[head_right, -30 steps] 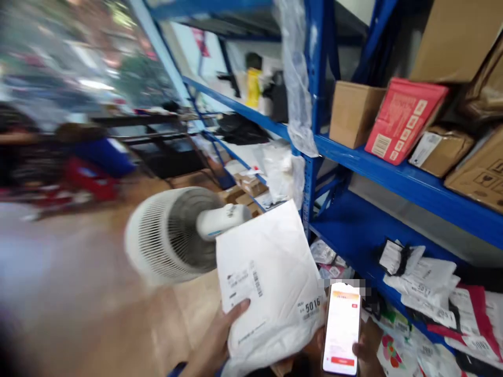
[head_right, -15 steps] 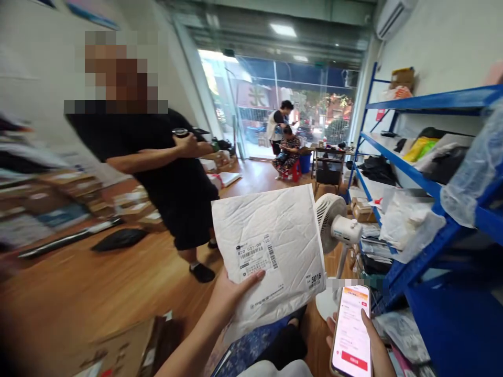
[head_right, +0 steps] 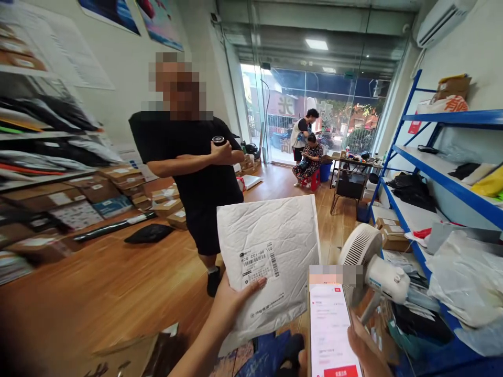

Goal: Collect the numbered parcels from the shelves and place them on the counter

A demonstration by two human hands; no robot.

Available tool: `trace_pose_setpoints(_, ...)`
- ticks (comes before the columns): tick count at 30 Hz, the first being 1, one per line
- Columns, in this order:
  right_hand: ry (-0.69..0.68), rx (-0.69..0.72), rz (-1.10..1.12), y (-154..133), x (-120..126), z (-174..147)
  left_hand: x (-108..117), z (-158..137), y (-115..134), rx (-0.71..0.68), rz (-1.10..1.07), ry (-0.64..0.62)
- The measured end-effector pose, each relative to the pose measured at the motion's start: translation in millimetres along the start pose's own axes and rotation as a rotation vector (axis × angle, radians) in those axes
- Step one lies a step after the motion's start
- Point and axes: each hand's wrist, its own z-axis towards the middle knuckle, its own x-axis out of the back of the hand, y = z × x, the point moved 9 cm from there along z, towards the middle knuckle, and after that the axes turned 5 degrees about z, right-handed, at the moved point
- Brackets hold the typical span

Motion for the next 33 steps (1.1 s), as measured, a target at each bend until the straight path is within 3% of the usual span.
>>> trace_pose_setpoints(3, -0.221, -0.126, -0.077, -8, -49, 51, 3, 47, 5, -0.029, -0.048, 0.051)
trace_pose_setpoints(6, -0.333, -0.254, -0.068, -4, -82, 102, 2, 97, 1, -0.012, -0.081, 0.016)
trace_pose_setpoints(9, -0.362, -0.127, -0.039, -10, -97, 148, 3, 141, -4, 0.039, -0.072, -0.028)
trace_pose_setpoints(14, -0.274, 0.103, 0.008, -19, -96, 196, 4, 189, -5, 0.077, -0.005, -0.070)
trace_pose_setpoints(23, -0.182, 0.203, -0.008, -38, -121, 230, -7, 213, -20, 0.121, -0.019, -0.123)
trace_pose_setpoints(28, -0.064, 0.228, 0.009, -40, -114, 242, -14, 216, -18, 0.123, -0.009, -0.138)
trace_pose_setpoints(33, -0.070, 0.227, -0.035, -40, -111, 249, -31, 214, -14, 0.150, -0.035, -0.188)
